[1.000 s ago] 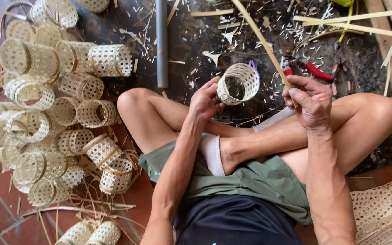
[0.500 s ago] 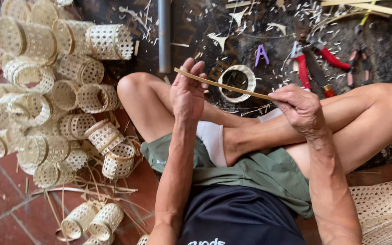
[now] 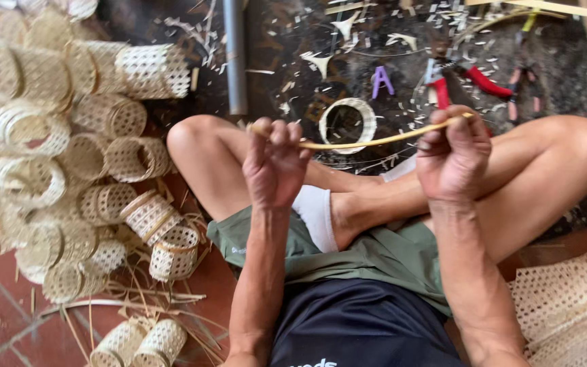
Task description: The person sits on the floor of a craft workshop and assembles woven bamboo lampshade cylinders. They bend thin bamboo strips, trim strip ends with pliers, and press wooden rim rings onto the top and bottom edges of the woven cylinders, setting finished pieces onto a growing pile.
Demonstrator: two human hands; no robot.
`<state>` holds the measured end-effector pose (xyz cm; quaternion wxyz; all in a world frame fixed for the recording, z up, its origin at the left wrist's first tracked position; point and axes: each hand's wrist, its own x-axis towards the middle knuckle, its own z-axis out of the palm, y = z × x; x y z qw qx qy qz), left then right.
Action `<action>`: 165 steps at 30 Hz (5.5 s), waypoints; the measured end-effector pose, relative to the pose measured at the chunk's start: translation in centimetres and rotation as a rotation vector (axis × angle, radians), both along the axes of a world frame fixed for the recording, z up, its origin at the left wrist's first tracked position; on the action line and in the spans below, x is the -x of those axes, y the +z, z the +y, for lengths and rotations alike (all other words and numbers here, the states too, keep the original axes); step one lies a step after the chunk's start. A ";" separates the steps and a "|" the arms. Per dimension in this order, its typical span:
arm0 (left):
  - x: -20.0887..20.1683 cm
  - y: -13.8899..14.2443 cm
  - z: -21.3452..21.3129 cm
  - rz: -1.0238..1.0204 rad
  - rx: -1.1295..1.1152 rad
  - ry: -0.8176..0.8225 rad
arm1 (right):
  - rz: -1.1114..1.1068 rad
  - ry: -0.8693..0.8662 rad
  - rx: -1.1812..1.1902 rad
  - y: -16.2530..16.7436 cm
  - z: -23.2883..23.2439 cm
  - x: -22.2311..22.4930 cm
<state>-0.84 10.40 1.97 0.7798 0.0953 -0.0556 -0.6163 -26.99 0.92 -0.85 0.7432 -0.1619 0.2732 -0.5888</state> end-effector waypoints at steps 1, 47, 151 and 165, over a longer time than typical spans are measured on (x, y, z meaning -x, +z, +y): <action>0.2 0.4 0.4 -0.074 0.024 0.004 | 0.053 -0.047 -0.047 0.3 0.3 -0.3; -2.9 9.8 -2.9 -1.108 -0.230 -0.150 | 1.917 0.237 0.420 -1.8 -12.8 9.0; -0.9 10.3 -2.2 -1.444 -0.054 -0.242 | 0.975 0.650 0.621 9.8 4.6 -1.4; -0.2 9.3 -2.1 -1.384 -0.089 -0.107 | 1.267 0.349 1.062 11.1 4.4 -3.4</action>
